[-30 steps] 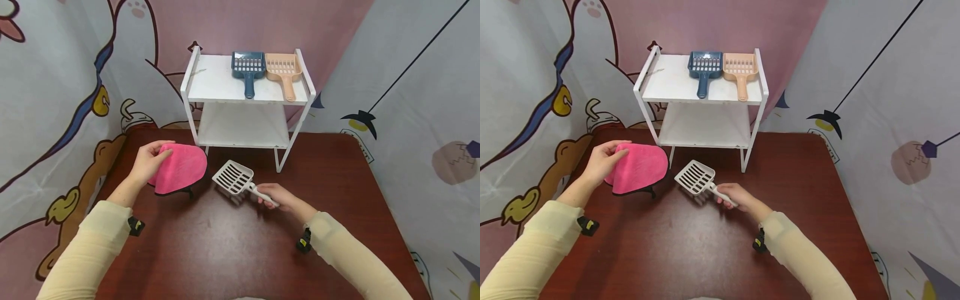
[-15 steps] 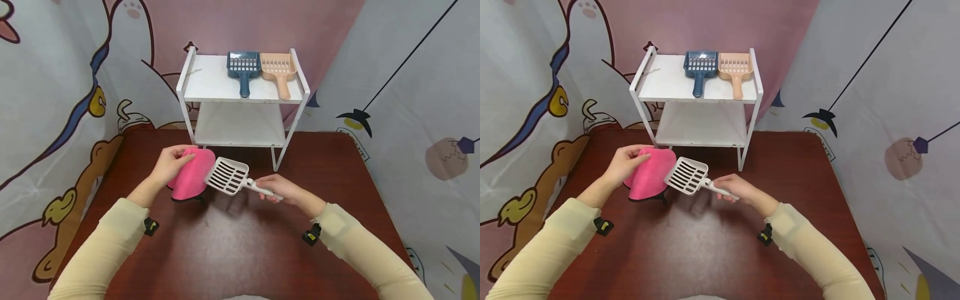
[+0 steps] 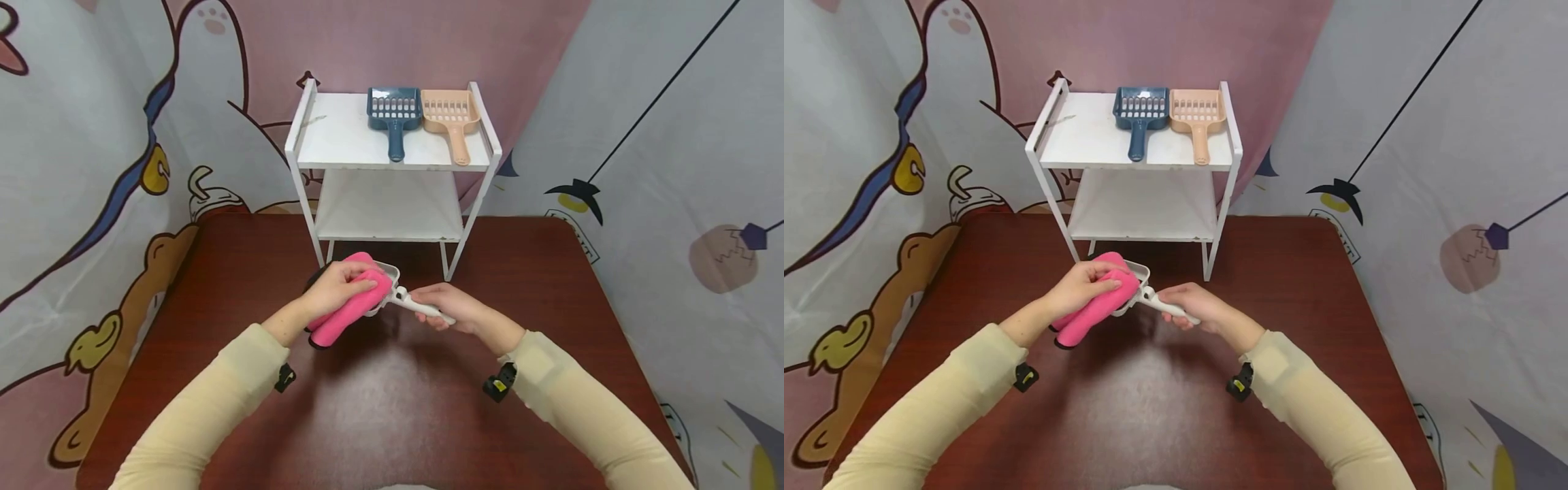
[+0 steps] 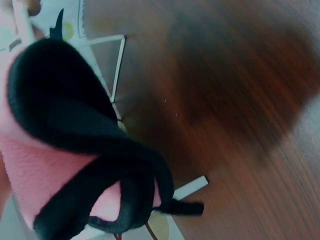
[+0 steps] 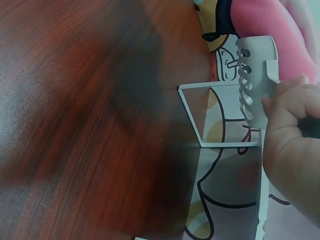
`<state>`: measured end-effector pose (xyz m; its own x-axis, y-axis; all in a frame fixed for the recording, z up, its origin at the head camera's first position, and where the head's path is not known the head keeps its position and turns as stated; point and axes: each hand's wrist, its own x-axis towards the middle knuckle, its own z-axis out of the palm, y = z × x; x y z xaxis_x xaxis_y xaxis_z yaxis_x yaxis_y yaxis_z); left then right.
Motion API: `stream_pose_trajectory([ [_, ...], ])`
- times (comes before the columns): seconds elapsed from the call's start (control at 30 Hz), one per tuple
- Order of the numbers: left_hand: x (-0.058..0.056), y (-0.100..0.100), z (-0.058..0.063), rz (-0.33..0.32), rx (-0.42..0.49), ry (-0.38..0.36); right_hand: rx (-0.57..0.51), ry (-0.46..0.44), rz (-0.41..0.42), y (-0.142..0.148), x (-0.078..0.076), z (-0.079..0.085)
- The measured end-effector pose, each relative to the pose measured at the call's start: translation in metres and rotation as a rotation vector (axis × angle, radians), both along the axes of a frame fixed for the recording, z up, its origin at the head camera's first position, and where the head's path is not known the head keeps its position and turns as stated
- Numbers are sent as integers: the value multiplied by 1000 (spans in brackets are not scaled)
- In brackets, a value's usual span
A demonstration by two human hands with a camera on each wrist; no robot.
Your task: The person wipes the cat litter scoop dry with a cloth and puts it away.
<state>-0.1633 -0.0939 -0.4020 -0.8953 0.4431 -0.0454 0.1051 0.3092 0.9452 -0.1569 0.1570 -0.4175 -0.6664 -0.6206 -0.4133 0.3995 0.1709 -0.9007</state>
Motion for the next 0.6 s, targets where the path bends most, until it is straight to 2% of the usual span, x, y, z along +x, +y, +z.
stream_pose_trajectory([
  [0.13, -1, 7, -5, -76, 69, -126, -52, -19, -5, 1, 0, 0],
  [0.2, -2, 8, -7, -95, 63, -124, -75, -20, 0, 3, 1, -1],
  [0.33, -3, 9, -8, -98, -8, -49, -102, -17, 9, 4, 2, -2],
  [0.43, -3, 8, -8, -95, -22, -14, -111, -18, 12, 4, 3, -2],
  [0.5, -3, 6, -8, -87, -42, 43, -114, -17, 13, 4, 3, -2],
  [0.6, -3, 2, -11, -71, -118, 130, -112, 6, 31, 4, 4, -1],
])
